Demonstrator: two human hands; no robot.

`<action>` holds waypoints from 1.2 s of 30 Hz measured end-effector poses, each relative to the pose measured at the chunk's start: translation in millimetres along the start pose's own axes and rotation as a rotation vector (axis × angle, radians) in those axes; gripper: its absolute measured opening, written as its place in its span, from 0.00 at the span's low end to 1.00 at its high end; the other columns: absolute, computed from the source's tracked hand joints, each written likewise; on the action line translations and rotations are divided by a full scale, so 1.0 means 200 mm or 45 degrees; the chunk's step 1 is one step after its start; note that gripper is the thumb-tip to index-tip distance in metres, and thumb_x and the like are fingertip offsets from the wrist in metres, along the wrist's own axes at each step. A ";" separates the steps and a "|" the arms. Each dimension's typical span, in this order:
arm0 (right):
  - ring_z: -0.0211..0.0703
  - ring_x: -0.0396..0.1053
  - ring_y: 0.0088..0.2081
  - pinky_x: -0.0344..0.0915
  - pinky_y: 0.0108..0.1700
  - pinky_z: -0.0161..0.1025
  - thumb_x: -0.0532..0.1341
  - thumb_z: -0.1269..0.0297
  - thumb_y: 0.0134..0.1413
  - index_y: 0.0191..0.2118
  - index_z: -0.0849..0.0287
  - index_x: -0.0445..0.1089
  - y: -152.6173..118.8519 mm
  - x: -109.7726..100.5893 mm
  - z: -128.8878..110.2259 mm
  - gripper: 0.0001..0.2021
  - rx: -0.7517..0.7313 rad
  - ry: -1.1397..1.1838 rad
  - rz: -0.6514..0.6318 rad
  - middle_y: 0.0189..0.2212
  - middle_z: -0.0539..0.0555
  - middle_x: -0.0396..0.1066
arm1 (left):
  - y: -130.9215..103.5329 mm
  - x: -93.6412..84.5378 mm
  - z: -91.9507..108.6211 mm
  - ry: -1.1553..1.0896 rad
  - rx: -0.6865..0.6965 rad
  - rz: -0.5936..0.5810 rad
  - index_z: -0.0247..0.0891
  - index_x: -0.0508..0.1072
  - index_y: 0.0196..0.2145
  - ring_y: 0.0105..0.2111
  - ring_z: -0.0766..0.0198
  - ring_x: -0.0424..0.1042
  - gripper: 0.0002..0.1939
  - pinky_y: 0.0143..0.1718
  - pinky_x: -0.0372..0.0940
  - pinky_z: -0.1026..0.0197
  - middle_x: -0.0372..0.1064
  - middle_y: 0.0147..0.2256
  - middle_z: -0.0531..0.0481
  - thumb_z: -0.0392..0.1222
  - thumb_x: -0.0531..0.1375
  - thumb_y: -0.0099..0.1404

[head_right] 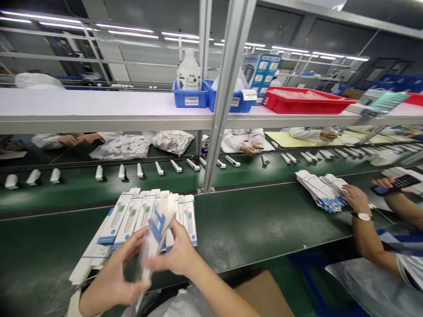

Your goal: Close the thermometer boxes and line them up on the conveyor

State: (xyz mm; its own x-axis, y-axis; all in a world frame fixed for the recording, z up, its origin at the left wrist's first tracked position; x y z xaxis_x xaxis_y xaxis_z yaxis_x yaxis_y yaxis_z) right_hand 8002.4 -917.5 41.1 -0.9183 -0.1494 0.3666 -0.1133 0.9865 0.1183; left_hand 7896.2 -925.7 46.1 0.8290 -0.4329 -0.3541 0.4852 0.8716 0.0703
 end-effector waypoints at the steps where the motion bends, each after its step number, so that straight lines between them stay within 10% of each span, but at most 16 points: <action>1: 0.53 0.69 0.45 0.63 0.50 0.49 0.71 0.55 0.30 0.42 0.57 0.72 0.00 -0.05 0.00 0.27 0.037 0.031 0.092 0.42 0.56 0.73 | 0.02 0.02 0.00 0.022 -0.016 0.036 0.42 0.61 0.54 0.50 0.51 0.66 0.32 0.48 0.65 0.55 0.65 0.52 0.46 0.39 0.63 0.51; 7: 0.48 0.72 0.39 0.67 0.44 0.43 0.68 0.56 0.40 0.36 0.60 0.73 -0.03 -0.25 -0.05 0.16 0.078 0.145 0.385 0.36 0.56 0.75 | 0.13 0.17 0.04 0.109 0.057 0.070 0.39 0.70 0.44 0.41 0.59 0.72 0.13 0.42 0.68 0.61 0.73 0.41 0.48 0.42 0.56 0.62; 13: 0.44 0.66 0.49 0.62 0.50 0.39 0.61 0.47 0.46 0.50 0.53 0.62 -0.13 -0.29 -0.19 0.26 -0.183 0.224 0.488 0.49 0.53 0.67 | 0.08 0.28 0.17 0.619 0.539 0.381 0.45 0.49 0.61 0.52 0.55 0.63 0.33 0.50 0.62 0.53 0.62 0.52 0.43 0.36 0.57 0.61; 18: 0.45 0.70 0.38 0.66 0.42 0.40 0.58 0.53 0.50 0.46 0.54 0.64 -0.22 -0.32 -0.14 0.18 -0.145 0.365 0.725 0.36 0.51 0.72 | 0.05 0.41 0.14 0.714 0.508 0.398 0.45 0.36 0.63 0.55 0.49 0.57 0.39 0.50 0.60 0.45 0.55 0.55 0.37 0.35 0.55 0.62; 24: 0.41 0.66 0.31 0.64 0.35 0.38 0.57 0.59 0.48 0.36 0.56 0.65 -0.30 -0.42 -0.17 0.10 -0.252 0.185 0.907 0.29 0.49 0.67 | 0.06 0.45 0.10 0.233 0.385 0.122 0.47 0.43 0.62 0.60 0.49 0.49 0.34 0.57 0.51 0.44 0.48 0.60 0.42 0.39 0.54 0.63; 36: 0.45 0.66 0.35 0.62 0.39 0.44 0.52 0.58 0.53 0.51 0.55 0.56 -0.31 -0.31 -0.39 0.19 -0.574 -0.490 0.581 0.34 0.53 0.66 | 0.22 0.41 0.27 -0.758 0.027 -0.162 0.38 0.72 0.46 0.52 0.52 0.62 0.18 0.54 0.58 0.51 0.64 0.51 0.43 0.45 0.60 0.58</action>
State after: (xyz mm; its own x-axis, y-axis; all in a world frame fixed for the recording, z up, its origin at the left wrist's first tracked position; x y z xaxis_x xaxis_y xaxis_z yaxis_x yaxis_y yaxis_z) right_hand 8096.4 -973.9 83.7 -0.9141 0.3839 0.1306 0.4011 0.8094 0.4289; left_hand 8000.7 -935.6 69.4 0.7741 -0.5931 0.2212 0.5912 0.8023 0.0824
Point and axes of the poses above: each hand's wrist, its own y-axis towards the middle knuckle, its own x-axis out of the palm, z = x × y, the point moved 10 cm from there along y, towards the middle knuckle
